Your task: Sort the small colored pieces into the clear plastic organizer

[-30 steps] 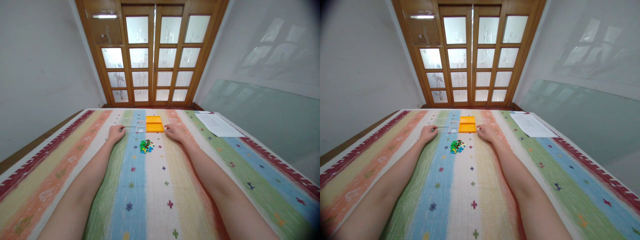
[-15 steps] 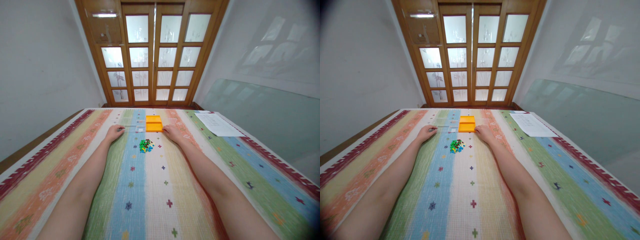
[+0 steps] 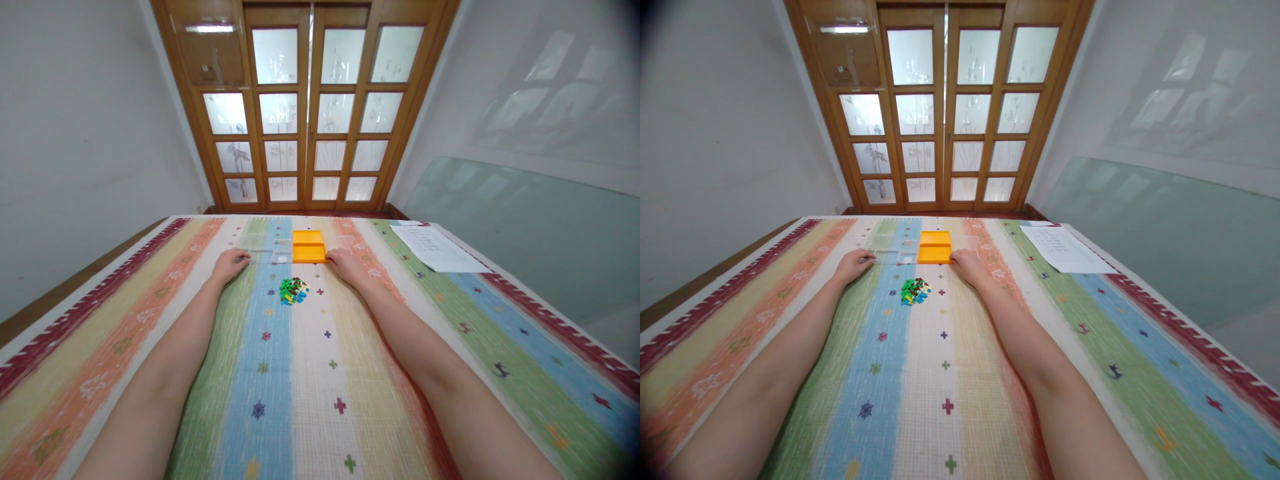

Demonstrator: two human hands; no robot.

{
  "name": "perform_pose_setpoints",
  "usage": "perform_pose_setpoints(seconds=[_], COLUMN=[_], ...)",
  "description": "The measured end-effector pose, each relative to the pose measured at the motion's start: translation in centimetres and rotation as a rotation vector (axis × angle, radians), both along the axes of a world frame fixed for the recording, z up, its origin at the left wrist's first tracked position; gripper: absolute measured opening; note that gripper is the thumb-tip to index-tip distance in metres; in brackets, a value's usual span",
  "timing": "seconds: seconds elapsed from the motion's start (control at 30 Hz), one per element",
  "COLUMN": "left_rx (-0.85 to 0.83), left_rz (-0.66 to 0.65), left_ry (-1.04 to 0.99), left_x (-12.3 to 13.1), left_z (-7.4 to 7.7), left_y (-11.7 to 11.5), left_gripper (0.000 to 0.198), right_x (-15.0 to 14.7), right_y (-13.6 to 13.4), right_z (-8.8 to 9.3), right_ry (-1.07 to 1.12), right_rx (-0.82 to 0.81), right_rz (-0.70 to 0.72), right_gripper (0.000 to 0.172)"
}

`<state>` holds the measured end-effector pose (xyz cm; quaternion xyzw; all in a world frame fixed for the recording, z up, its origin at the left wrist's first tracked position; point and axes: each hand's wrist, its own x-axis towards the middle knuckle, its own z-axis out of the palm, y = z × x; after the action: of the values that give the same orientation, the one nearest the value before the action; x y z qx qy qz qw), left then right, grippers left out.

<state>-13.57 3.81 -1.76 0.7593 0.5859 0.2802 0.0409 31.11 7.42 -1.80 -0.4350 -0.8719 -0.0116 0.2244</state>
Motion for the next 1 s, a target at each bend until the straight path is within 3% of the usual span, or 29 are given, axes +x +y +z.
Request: perform_pose_setpoints(seconds=[0.2,0.7,1.0], left_rx=[-0.029,0.076,0.092], left_rz=[0.034,0.020,0.054], left_ry=[0.004,-0.008,0.129], left_x=[0.2,0.0,-0.1], left_z=[0.2,-1.2,-1.1], left_y=[-0.1,1.2,1.5], left_gripper=[0.028,0.029,0.028], right_x=[-0.1,-0.7,-0.8], right_y=[-0.2,-0.3,-0.1], right_z=[-0.1,0.3,0.0], right_ry=[-0.006,-0.070,-0.044], right_rx=[0.021,-0.014,-0.009], right_rz=[-0.008,-0.084,-0.083], right_gripper=[0.019,0.019,0.020])
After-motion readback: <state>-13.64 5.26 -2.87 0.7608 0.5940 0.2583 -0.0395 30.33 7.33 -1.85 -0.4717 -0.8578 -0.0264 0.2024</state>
